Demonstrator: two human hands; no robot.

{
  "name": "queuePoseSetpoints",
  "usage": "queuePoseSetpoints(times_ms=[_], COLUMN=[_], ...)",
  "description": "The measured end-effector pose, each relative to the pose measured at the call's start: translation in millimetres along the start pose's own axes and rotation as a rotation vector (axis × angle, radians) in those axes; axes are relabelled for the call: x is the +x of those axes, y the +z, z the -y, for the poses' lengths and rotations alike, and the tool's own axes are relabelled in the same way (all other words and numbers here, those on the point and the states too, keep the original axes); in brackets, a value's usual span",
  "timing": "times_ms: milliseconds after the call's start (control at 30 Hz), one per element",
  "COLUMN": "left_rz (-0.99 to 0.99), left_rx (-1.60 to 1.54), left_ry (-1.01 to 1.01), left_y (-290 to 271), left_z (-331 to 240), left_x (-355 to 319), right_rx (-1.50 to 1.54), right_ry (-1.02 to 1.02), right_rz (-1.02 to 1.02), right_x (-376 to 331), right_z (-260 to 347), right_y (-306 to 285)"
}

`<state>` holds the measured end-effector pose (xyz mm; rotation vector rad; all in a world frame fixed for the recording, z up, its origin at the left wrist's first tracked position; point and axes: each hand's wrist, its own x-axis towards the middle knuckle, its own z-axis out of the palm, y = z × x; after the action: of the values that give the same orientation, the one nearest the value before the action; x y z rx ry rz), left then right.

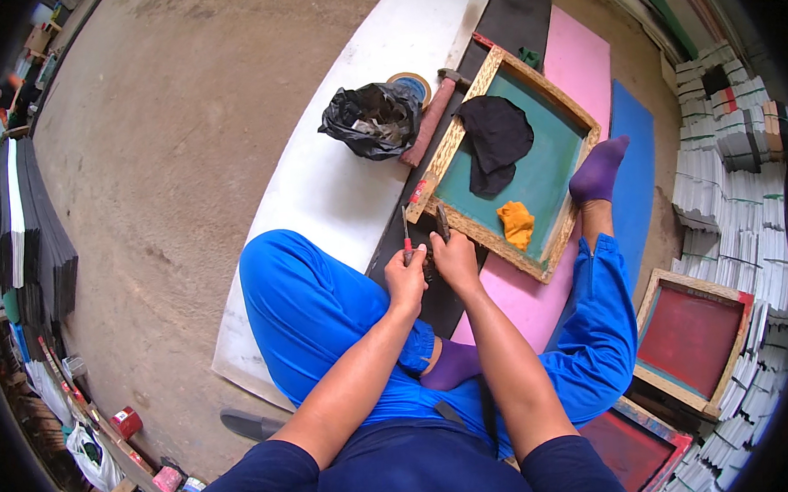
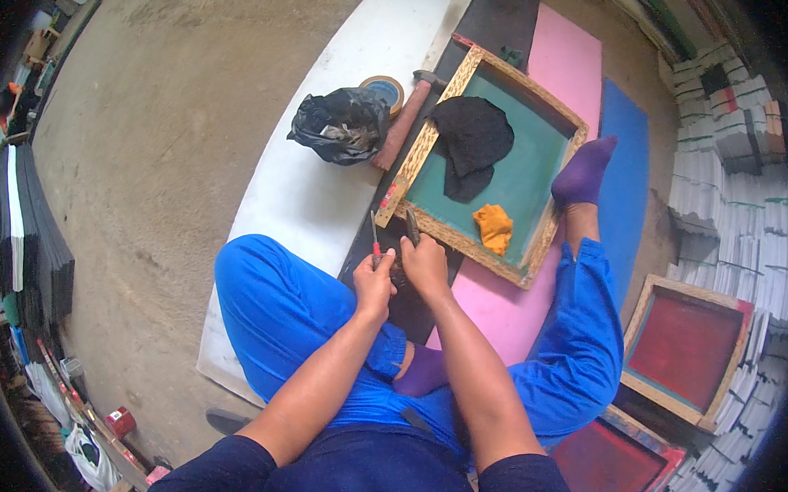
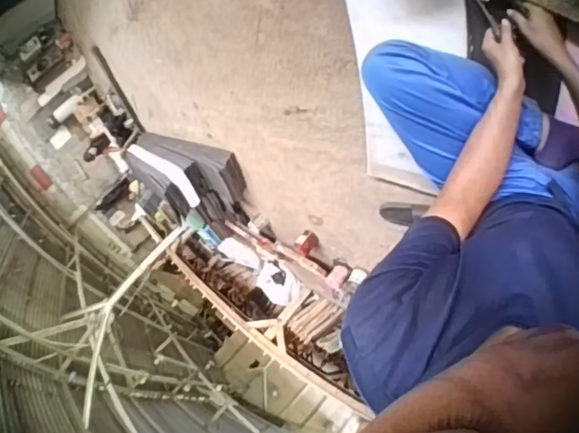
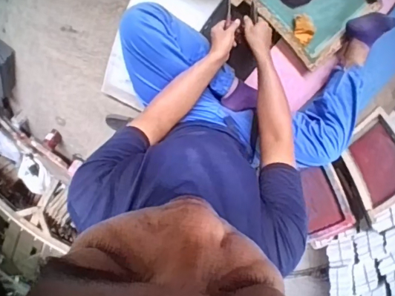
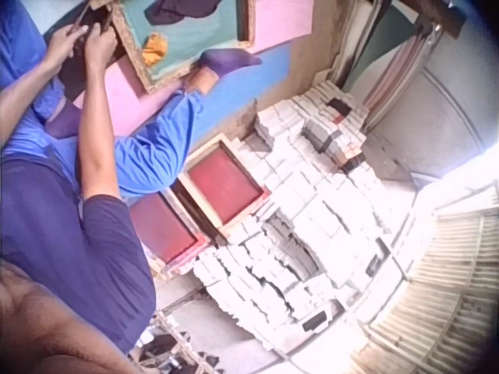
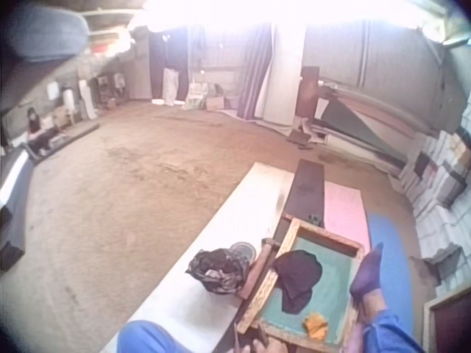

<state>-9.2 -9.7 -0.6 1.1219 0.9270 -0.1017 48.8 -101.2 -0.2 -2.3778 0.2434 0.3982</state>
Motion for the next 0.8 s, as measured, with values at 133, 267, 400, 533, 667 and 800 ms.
queuePoseSetpoints(times_ms=[133, 267, 400, 533, 667, 800], left_rz=[-0.010, 0.036, 0.022, 0.016, 0.018, 0.024], left_rx=[-0.030, -0.047, -0.042, -0.044, -0.056, -0.051], left_ry=[0.007, -0.014, 0.004, -0.007, -0.003, -0.006], left_y=[-3, -3, -9, -11, -11, -11], left_z=[4, 2, 7, 5, 5, 7], left_x=[2, -12, -9, -10, -9, -5], right_rx=[0.159, 0.407, 0.321, 0.128, 0.136, 0.285], right_ry=[-0.036, 0.128, 0.224, 0.192, 0.207, 0.375], right_rz=[0.273, 0.615, 0.644, 0.626, 0.662, 0.722], right_x=[-4, 7, 18, 32, 29, 31], right_z=[-20, -33, -6, -8, 1, 19], right_y=[-11, -19, -33, -30, -31, -40])
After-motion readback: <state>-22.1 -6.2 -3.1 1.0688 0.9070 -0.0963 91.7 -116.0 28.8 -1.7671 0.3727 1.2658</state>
